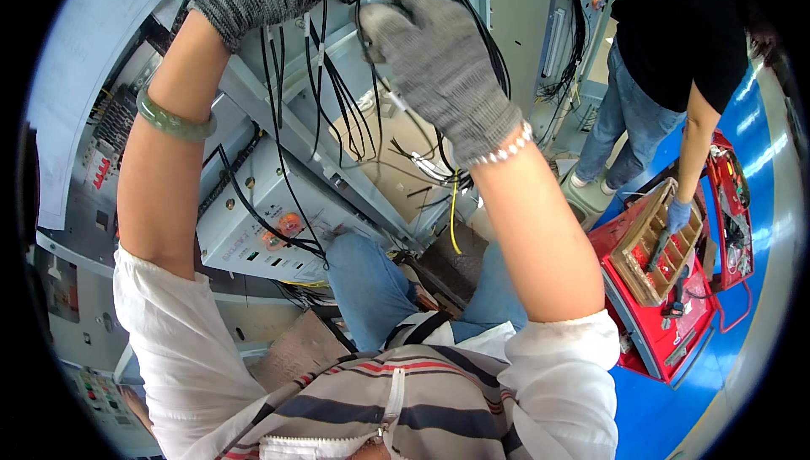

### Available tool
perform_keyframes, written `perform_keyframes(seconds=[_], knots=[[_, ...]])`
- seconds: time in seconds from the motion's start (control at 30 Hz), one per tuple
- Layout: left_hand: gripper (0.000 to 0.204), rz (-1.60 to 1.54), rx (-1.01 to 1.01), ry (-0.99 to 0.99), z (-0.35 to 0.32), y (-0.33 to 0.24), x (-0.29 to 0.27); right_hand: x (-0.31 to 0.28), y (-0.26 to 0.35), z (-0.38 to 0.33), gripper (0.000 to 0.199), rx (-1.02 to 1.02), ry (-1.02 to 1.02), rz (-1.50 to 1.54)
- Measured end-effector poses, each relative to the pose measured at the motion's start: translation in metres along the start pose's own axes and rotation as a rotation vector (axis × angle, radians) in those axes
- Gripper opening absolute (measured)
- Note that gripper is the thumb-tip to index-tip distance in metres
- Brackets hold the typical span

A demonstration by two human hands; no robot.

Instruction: The person organizes and bundles wires inside an electrical control panel, referencing a schematic document. They separate, align, and secure wire bundles using zip ties while another person works nearby.

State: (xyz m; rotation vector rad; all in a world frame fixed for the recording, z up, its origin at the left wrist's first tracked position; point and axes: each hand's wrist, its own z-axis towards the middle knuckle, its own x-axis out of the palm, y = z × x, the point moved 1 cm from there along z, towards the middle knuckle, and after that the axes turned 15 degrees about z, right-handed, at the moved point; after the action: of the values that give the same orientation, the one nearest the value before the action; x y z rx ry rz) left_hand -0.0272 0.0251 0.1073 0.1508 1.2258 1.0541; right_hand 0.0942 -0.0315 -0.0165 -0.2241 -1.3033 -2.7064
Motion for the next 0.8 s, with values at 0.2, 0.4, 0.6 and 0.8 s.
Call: perform_keyframes(seconds=[0.2, 0.4, 0.6, 0.8], knots=[[0.027, 0.018, -0.02, 0.039, 0.001, -0.003, -0.002, -0.022, -0.052, -0.072, 0.039, 0.172, 0.049, 0.056], [0.026, 0.028, -0.042, -0.001, -0.004, -0.007, 0.002, -0.01, -0.067, -0.119, 0.039, 0.493, 0.042, 0.293], [0.028, 0.029, -0.165, 0.037, 0.006, -0.01, 0.001, 0.004, -0.096, -0.144, 0.041, 0.73, -0.069, 0.8], [0.028, 0.058, -0.137, -0.007, 0.007, -0.008, 0.007, -0.018, -0.086, -0.154, 0.041, 0.54, -0.315, 0.798]])
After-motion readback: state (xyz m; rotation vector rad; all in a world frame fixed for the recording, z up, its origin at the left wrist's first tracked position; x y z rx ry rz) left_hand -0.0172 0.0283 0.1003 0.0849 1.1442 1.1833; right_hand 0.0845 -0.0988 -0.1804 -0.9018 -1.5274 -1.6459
